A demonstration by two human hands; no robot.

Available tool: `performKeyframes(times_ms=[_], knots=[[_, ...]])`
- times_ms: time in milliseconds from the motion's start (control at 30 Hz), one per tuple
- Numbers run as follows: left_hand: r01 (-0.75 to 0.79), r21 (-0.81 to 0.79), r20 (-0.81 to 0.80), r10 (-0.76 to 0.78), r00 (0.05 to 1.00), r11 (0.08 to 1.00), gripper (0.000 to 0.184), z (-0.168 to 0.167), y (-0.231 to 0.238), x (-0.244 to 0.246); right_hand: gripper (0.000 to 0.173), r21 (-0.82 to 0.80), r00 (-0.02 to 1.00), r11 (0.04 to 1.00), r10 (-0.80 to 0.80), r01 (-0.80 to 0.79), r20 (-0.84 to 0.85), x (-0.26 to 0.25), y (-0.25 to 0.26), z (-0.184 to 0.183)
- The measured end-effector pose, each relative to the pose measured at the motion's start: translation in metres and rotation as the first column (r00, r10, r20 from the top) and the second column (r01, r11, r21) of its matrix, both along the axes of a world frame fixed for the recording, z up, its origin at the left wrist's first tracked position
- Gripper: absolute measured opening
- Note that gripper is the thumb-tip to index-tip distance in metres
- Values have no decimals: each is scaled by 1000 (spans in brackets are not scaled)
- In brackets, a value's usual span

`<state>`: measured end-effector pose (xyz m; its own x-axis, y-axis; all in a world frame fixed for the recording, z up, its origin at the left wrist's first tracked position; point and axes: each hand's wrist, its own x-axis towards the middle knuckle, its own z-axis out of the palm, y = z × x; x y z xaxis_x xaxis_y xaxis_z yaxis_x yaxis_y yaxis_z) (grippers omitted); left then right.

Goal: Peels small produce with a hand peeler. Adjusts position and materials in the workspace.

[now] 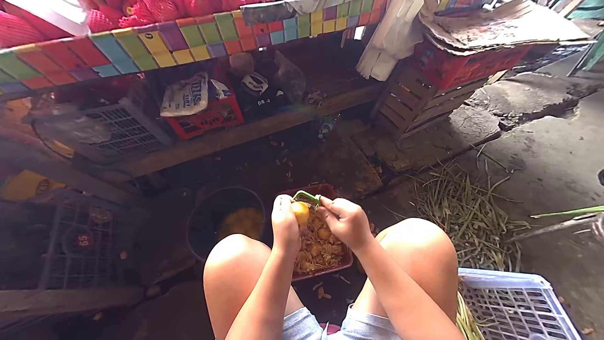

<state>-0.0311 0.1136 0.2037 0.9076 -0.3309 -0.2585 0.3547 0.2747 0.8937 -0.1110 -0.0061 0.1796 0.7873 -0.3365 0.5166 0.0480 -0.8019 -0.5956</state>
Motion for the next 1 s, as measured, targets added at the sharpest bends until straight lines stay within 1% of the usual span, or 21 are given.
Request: performKeyframes(times_ms=[33,67,100,167,267,367,533,600,633,733,833,900,967,1000], knots=[[18,-7,18,-18,1000,1000,28,2,1,-2,29,-17,996,999,-44,43,-75,1,-6,-2],[24,-10,40,-24,999,1000,29,5,2,-3,30,4,992,998,-62,63,-109,2,-11,-3],[21,-14,41,-20,999,1000,29,7,2,-3,30,47,993,996,-65,70,-94,3,-12,-4],[-7,-14,-25,6,1000,1000,27,7,2,2,28,94,999,994,-53,52,11,3,-8,-2],[-50,-34,-175,43,984,998,30,11,0,4,26,54,990,998,-37,30,140,3,0,-3],[-68,-85,-271,43,962,994,40,15,-3,2,26,-21,986,999,-32,36,162,1,9,-4],[-63,-56,-192,52,980,996,36,4,-9,3,28,-127,985,992,4,18,170,3,13,-5],[-69,-57,-150,60,987,996,26,0,-11,3,29,-173,986,985,27,2,166,4,16,-6],[-47,-71,-139,37,990,996,22,-2,-10,3,29,-185,987,983,32,-2,159,4,17,-7],[-24,-103,-197,3,980,994,24,-4,-9,2,29,-195,989,981,42,-14,139,3,15,-7],[-31,-118,-230,3,973,993,22,-3,-8,2,29,-207,987,978,48,-14,156,4,14,-7],[-30,-120,-213,4,977,992,19,-1,-7,3,28,-217,987,976,14,22,160,6,10,-7],[-52,-99,-216,29,976,994,20,5,-5,2,26,-220,990,969,-87,110,112,8,0,-7],[-69,-98,-214,47,976,993,22,9,-4,1,26,-194,988,970,-133,146,80,8,-6,-9]])
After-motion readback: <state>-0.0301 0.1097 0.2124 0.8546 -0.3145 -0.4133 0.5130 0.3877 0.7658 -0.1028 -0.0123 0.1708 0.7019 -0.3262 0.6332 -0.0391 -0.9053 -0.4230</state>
